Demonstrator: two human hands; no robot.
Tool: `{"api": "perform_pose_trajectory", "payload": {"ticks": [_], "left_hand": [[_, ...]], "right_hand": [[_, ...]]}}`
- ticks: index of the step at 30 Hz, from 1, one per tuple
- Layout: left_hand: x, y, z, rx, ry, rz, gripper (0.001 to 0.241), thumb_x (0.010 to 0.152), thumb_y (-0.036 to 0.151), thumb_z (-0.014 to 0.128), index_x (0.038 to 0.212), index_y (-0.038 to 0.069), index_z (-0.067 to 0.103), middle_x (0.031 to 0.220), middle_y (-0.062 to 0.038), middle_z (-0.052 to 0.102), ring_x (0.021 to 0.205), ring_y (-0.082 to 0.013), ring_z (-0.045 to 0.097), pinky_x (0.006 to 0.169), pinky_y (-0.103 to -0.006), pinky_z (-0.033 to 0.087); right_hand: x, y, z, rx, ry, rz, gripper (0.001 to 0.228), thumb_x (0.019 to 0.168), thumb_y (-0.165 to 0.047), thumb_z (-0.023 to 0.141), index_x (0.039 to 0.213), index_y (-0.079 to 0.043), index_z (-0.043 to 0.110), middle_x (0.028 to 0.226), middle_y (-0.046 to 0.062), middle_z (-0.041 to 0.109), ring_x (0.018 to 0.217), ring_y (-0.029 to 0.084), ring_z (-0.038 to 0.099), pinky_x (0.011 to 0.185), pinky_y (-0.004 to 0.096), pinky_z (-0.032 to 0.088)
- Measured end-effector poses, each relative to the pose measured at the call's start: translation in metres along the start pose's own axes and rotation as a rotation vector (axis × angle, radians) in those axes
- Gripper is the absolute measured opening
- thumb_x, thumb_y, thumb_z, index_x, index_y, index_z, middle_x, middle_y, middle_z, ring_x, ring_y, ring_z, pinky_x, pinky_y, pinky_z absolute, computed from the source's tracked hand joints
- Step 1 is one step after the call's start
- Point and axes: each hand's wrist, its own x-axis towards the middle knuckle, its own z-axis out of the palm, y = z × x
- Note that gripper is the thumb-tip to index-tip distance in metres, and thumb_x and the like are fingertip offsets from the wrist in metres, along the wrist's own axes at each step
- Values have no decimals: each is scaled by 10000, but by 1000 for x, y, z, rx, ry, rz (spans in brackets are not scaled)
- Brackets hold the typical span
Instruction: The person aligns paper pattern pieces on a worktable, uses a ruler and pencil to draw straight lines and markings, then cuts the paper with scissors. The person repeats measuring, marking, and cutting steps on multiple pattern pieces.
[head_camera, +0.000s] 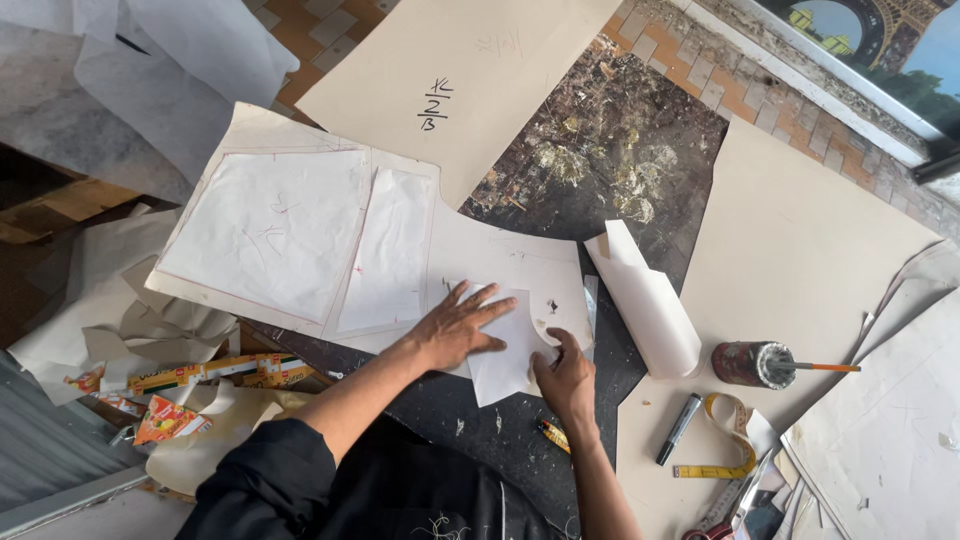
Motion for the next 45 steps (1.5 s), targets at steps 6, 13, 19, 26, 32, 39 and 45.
{"api": "perform_pose_trajectory", "payload": {"ticks": [6,13,19,26,32,39,45], "left_hand": [[17,-40,-23,84,142,-111,363,1057,234,387,1351,202,598,1640,-16,221,1520,-290,167,1247,-574,117],[24,-29,27,-177,322,-26,517,1013,236,357,1485,64,482,1663,-184,283,1513,-370,272,1241,-511,240],[43,-92,1,71,71,10,540,1025,455,350,1537,283,358,1674,2,201,1536,-297,162,1240,-532,131],[47,-132,-20,167,3,187,556,1004,495,344,1551,407,294,1669,76,149,1533,-238,99,1247,-511,63],[49,-129,-27,161,-19,181,530,1005,486,333,1532,449,300,1681,86,127,1547,-265,61,1243,-574,37],[40,-106,-21,85,-40,229,555,1000,443,398,1551,411,335,1680,61,102,1541,-295,30,1219,-639,24],[32,-125,10,61,331,250,392,966,440,651,1284,216,703,1546,-24,498,1449,-273,430,1219,-536,332]], "right_hand": [[-29,-68,19,226,35,40,746,803,-66,727,1469,-68,392,836,215,769,664,215,736,636,351,581],[-2,-92,64,1056,195,312,545,913,45,577,1437,1,432,930,217,692,676,223,732,596,313,633],[-1,-125,86,874,-91,239,466,994,-195,566,1410,13,532,832,123,735,669,162,747,585,288,629],[-29,-127,68,242,-98,206,329,975,-245,638,1225,-53,732,618,44,677,520,149,629,464,309,472],[-11,-82,52,-189,583,-324,320,997,-128,645,1301,-36,602,1192,196,692,1114,287,672,904,394,591],[-24,-86,35,-256,485,-300,740,824,-176,729,1493,-85,427,1478,245,410,1271,425,482,1016,553,441],[-7,-106,27,-495,193,-168,812,626,-34,672,1405,-235,557,1534,37,428,1099,342,504,887,482,476]]}}
